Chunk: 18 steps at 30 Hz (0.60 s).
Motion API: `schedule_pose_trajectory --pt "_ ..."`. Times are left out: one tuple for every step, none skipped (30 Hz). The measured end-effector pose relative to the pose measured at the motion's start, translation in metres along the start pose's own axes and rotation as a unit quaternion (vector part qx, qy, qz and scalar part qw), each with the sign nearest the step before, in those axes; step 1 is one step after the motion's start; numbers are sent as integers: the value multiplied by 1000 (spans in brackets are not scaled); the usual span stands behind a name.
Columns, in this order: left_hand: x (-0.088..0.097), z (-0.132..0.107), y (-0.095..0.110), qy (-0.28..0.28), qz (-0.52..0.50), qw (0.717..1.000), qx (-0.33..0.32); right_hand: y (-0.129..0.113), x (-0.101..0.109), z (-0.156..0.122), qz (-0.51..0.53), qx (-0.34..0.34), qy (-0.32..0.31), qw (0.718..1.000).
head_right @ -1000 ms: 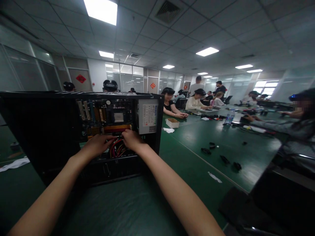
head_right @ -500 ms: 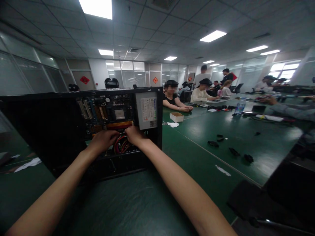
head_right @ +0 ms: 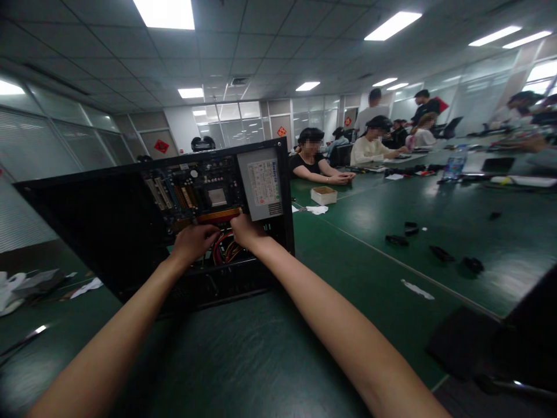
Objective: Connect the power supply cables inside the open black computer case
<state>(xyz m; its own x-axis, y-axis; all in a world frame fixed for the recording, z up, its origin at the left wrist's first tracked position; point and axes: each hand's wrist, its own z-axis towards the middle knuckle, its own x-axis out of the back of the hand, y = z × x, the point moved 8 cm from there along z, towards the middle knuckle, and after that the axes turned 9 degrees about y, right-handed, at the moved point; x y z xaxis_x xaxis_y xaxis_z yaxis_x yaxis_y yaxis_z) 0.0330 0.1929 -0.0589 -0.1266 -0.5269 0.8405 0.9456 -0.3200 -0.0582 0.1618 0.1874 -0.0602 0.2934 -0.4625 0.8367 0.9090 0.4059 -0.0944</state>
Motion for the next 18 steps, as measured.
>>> schedule_pose_trajectory --pt "0 0 0 0 0 1000 0 0 0 0 1 0 0 1000" --pt "0 0 1 1 -3 1000 -2 0 0 0 0 0 0 1000" --pt "0 0 2 1 -8 1000 -5 0 0 0 -1 0 -1 1000" --pt "0 0 2 1 -12 1000 -6 0 0 0 -2 -1 -3 1000" --pt "1 -1 2 2 -15 1000 -6 1 -1 -1 -3 -2 -4 1000" --pt "1 -1 1 3 -18 1000 -4 1 -1 -1 -4 -3 -5 1000" --pt "1 -1 1 4 -19 1000 0 1 -1 -1 -3 -4 -4 1000" --pt "1 -1 0 4 -20 1000 3 1 -1 -2 -1 -3 -2 1000" --pt "1 -2 -1 4 -21 1000 7 1 -1 -2 2 -2 0 1000" --pt "1 -2 -1 4 -22 1000 9 0 -1 -2 6 0 2 1000" --pt "1 -2 -1 5 -22 1000 10 0 -1 -2 9 1 3 1000" --pt "1 -2 -1 6 -22 1000 10 0 -1 -2 11 2 2 1000" --pt "1 -2 -1 6 -21 1000 10 0 -2 -2 10 1 1 1000" --pt "1 -1 -1 6 -21 1000 11 1 -3 -2 8 -2 0 1000" --pt "1 -1 -1 4 -20 1000 13 1 -3 -1 5 -4 -1 1000" --pt "1 -1 -1 2 -18 1000 18 2 -4 -1 3 -8 -2 1000" --pt "1 -1 -2 1 -16 1000 22 2 -5 0 3 -11 -3 1000" --pt "1 -1 -2 0 -14 1000 26 3 -5 0 5 -15 -4 1000"
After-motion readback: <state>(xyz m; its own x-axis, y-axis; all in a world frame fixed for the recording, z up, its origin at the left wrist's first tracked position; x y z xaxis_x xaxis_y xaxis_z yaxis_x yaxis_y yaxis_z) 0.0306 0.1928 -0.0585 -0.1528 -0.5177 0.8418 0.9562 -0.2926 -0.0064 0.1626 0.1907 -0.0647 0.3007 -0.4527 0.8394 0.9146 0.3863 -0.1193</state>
